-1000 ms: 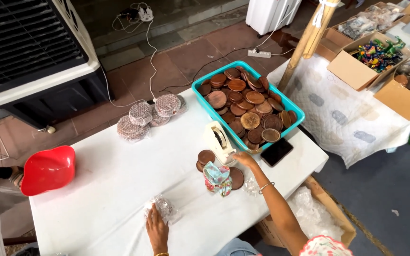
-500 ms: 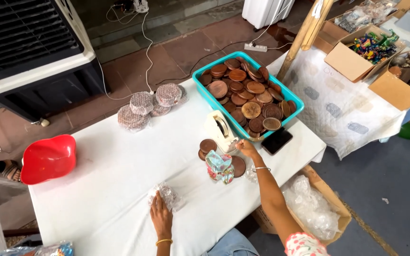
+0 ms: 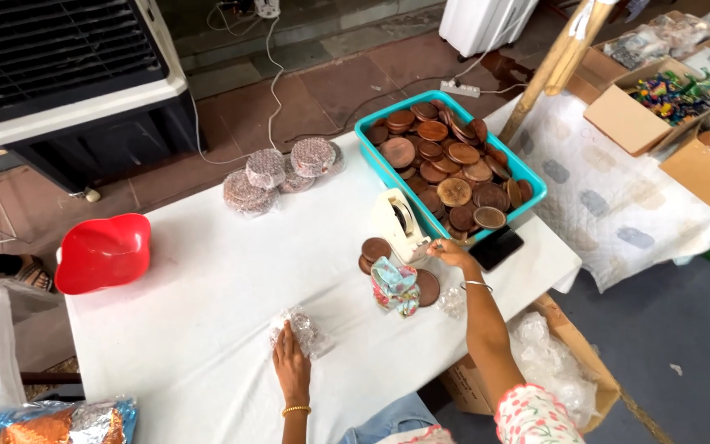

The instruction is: Clean and polish small pottery bowls and wooden discs.

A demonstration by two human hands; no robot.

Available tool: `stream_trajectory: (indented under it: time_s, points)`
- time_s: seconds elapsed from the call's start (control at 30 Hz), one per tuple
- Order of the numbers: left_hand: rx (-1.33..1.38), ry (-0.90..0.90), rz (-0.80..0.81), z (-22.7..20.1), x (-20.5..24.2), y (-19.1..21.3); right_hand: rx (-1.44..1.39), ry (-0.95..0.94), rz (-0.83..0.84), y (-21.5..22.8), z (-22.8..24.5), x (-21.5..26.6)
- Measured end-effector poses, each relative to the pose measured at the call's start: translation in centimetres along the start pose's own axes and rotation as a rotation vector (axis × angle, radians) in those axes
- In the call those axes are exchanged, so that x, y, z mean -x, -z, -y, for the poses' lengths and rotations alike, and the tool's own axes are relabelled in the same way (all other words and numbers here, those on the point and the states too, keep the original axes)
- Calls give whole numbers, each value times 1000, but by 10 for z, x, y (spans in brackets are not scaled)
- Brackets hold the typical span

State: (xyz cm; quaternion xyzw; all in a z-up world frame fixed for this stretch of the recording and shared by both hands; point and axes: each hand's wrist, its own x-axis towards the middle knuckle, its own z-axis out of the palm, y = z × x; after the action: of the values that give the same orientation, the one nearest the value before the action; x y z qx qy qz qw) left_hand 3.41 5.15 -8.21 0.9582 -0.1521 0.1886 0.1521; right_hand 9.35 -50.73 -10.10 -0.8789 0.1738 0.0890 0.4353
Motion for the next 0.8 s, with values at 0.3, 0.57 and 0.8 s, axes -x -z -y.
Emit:
stream_trajectory:
  time_s: [0.3,0.57,0.8]
  points:
    - [134,48,63,-3,-1,13,-428,329,-213,-24,-110,4]
    - [28,111,97,0,10,7,-717,68,-15,-197,15,73]
    - [12,105,78,9,20,-10,-391,396,376,-259,256,115]
